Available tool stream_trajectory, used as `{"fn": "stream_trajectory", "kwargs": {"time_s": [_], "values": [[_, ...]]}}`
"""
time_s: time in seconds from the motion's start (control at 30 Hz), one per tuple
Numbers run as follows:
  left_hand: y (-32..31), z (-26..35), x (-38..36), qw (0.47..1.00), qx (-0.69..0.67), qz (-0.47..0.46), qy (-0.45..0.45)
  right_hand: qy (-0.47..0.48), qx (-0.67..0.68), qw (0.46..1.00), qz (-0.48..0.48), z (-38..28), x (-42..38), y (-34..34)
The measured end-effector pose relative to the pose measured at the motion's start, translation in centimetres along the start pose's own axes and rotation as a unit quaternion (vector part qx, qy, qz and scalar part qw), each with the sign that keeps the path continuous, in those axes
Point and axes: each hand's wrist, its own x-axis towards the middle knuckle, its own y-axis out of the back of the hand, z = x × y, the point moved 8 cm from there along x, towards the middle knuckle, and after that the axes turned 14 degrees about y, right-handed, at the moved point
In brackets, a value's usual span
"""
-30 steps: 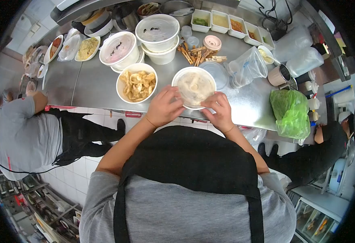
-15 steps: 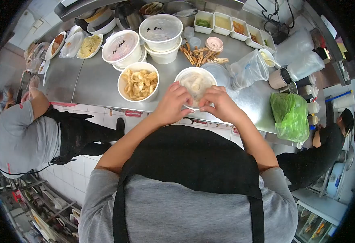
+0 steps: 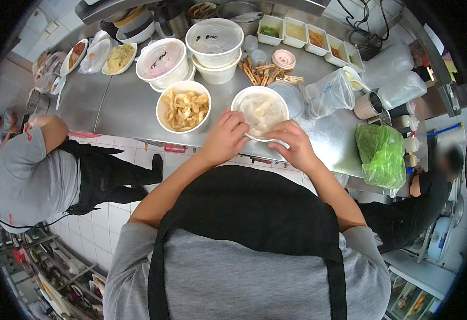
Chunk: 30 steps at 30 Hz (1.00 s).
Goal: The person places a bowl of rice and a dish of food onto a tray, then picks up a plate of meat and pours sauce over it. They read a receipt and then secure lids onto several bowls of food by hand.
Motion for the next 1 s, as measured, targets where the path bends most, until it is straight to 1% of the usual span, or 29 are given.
{"fn": "stream_trajectory", "kwargs": {"time_s": [0.03,0.13,0.23,0.33,0.43,0.53,0.63,0.73,0.83,0.93,1.0], "values": [[0.2,0.1,0.0,1.0,0.002,0.009,-0.003,-0.007,-0.01,0.999,0.037,0.2,-0.6,0.2],[0.7,0.7,0.2,0.999,0.028,0.022,-0.019,0.029,-0.058,0.996,0.053,0.5,-0.7,0.5],[0.8,1.3,0.5,1.0,-0.015,-0.003,-0.008,0.014,-0.038,0.999,-0.007,0.8,0.4,0.2],[0.2,0.8,0.7,0.998,-0.048,-0.021,0.033,-0.012,-0.022,0.997,-0.074,1.0,1.7,0.4],[0.2,0.9,1.0,0.998,-0.041,-0.029,0.036,-0.03,0.054,0.989,-0.135,1.4,2.4,0.4],[0.2,0.9,1.0,0.999,-0.03,-0.02,0.017,-0.031,0.085,0.985,-0.145,1.7,2.5,0.3],[0.4,0.8,0.9,0.999,-0.027,0.005,0.019,-0.025,0.112,0.984,-0.14,1.3,2.6,0.6],[0.5,0.5,1.2,0.999,-0.028,-0.012,0.019,-0.014,0.052,0.996,-0.075,1.4,2.5,1.2],[0.2,-0.1,1.1,0.999,-0.019,-0.035,0.002,0.01,0.045,0.996,-0.079,1.1,2.7,1.0],[0.5,-0.3,1.4,1.0,-0.003,-0.015,0.024,0.006,0.034,0.994,-0.1,1.2,2.9,0.4],[0.3,0.9,1.3,0.999,-0.017,-0.021,0.017,-0.033,0.069,0.992,-0.1,1.6,2.8,-0.1]]}}
